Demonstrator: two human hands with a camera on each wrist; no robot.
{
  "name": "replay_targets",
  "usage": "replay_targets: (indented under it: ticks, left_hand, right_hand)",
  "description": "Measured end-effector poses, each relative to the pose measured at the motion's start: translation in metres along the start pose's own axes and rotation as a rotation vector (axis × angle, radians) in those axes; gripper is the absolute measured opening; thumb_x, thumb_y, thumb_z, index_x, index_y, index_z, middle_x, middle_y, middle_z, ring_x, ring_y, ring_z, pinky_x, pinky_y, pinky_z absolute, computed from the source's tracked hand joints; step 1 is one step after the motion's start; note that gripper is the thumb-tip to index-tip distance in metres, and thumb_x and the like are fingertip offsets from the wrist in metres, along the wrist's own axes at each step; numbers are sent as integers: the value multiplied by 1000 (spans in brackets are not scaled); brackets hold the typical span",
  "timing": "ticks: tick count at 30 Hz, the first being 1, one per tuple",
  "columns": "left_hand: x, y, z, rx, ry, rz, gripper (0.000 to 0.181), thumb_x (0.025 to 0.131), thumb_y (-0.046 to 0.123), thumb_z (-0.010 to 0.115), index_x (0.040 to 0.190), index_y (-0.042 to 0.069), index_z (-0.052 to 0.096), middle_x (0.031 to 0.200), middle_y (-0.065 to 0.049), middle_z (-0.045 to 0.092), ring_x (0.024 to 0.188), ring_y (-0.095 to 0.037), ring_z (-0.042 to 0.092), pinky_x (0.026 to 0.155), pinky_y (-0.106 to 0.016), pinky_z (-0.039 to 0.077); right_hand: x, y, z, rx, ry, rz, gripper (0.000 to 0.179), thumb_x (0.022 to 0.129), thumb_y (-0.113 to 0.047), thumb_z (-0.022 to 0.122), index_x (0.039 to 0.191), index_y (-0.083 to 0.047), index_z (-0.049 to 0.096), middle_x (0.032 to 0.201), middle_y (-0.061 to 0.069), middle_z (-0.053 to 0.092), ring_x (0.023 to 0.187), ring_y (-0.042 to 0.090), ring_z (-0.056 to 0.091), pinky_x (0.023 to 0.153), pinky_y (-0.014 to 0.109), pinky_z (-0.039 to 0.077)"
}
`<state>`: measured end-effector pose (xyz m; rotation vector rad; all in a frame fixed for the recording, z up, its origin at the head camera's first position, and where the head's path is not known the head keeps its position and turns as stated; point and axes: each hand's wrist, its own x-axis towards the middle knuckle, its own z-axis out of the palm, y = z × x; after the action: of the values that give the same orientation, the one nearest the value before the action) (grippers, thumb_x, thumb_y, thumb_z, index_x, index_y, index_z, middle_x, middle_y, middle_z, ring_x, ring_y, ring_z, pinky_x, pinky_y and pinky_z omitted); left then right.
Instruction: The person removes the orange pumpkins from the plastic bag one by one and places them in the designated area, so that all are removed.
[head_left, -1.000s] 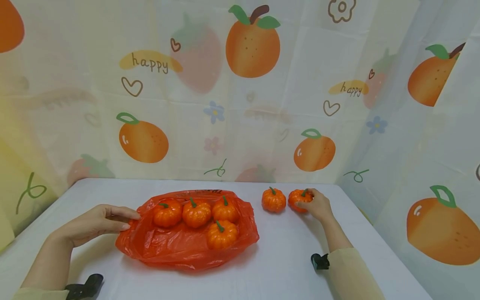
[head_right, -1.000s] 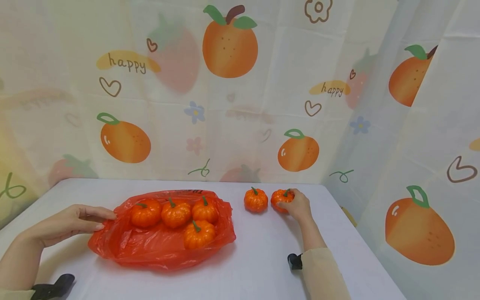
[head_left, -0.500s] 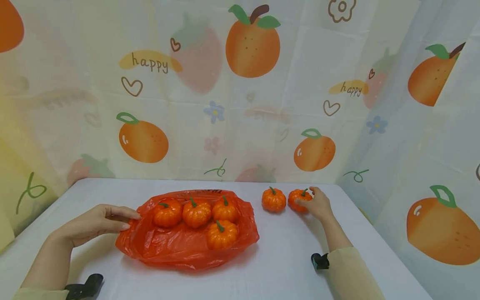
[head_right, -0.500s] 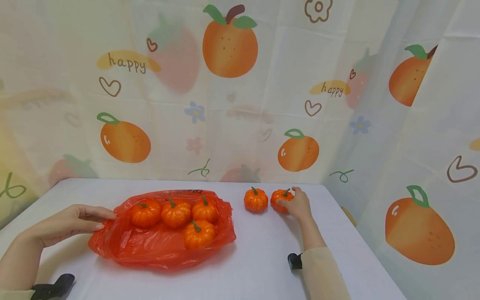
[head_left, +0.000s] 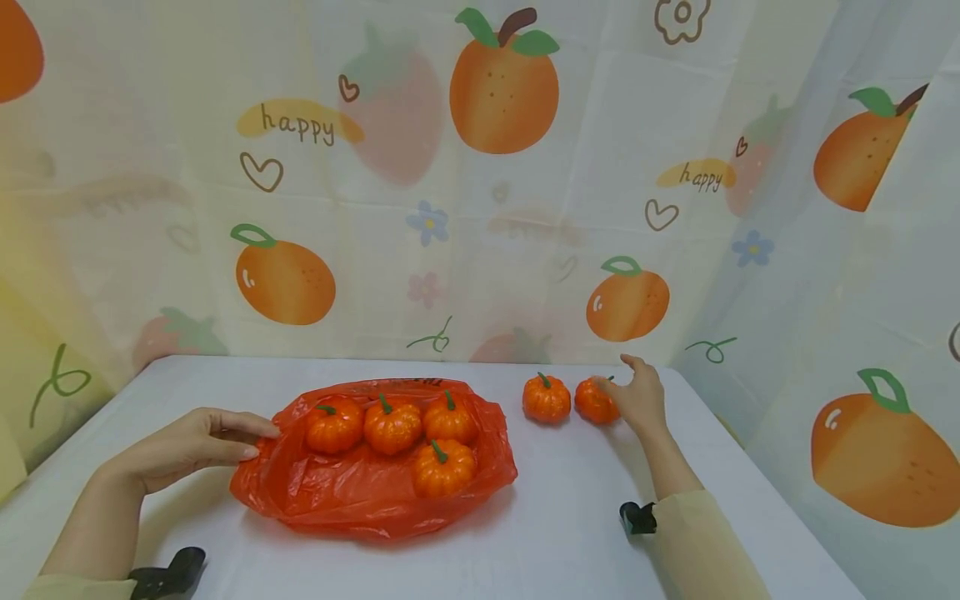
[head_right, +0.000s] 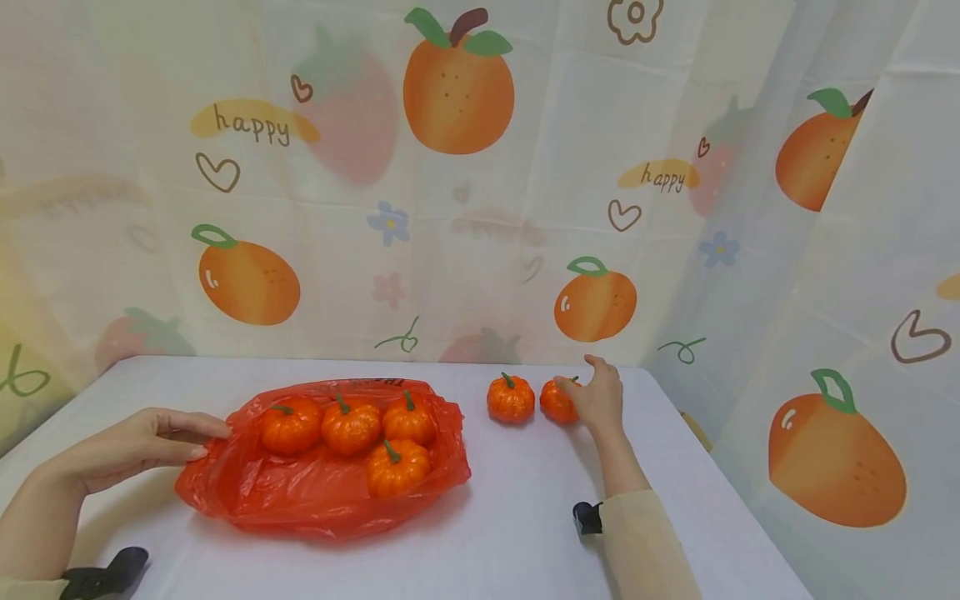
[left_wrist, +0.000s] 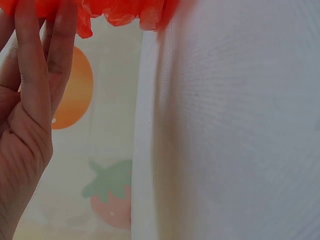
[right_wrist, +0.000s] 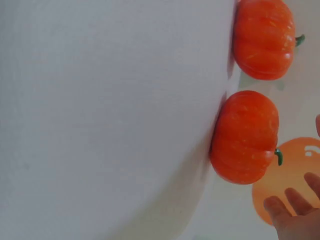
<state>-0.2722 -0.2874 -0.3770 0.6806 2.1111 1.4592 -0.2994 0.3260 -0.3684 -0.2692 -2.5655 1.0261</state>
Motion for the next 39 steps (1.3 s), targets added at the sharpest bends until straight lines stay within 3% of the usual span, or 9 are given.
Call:
replay_targets:
  ticks: [15, 23, 28, 39]
  left_hand:
    - [-1, -1, -1, -11, -6, 25, 34, 100, 8, 51, 131, 0, 61, 125, 22, 66, 113, 5, 61, 90, -23, 56]
    - [0, 0, 0, -1, 11, -9, 34, 99, 10, 53, 132, 1, 61, 123, 23, 66, 112, 6, 61, 90, -23, 56]
    - [-1, 0, -1, -6, 1, 13, 34, 100, 9, 52, 132, 0, 60, 124, 22, 66, 112, 5, 62, 89, -23, 56]
    - [0, 2, 1, 6, 10, -1, 35, 100, 10, 53, 132, -3, 58, 123, 22, 67, 112, 5, 62, 90, -24, 56]
  right_hand:
    - [-3, -22, -1, 41, -30, -54, 69, 90, -29, 70, 147, -3, 41, 148, 25, 43, 135, 44, 42, 111, 56, 40]
    - [-5, -28, 3, 57, -44, -91, 67, 91, -27, 70, 146, -3, 41, 150, 21, 43, 136, 42, 43, 113, 53, 40]
    - [-9, -36, 4, 80, -80, -107, 67, 90, -26, 71, 146, -4, 42, 152, 20, 41, 137, 41, 43, 113, 52, 41]
    - [-17, -53, 7, 101, -119, -184, 67, 89, -26, 73, 145, -4, 44, 150, 20, 43, 137, 41, 45, 113, 51, 41]
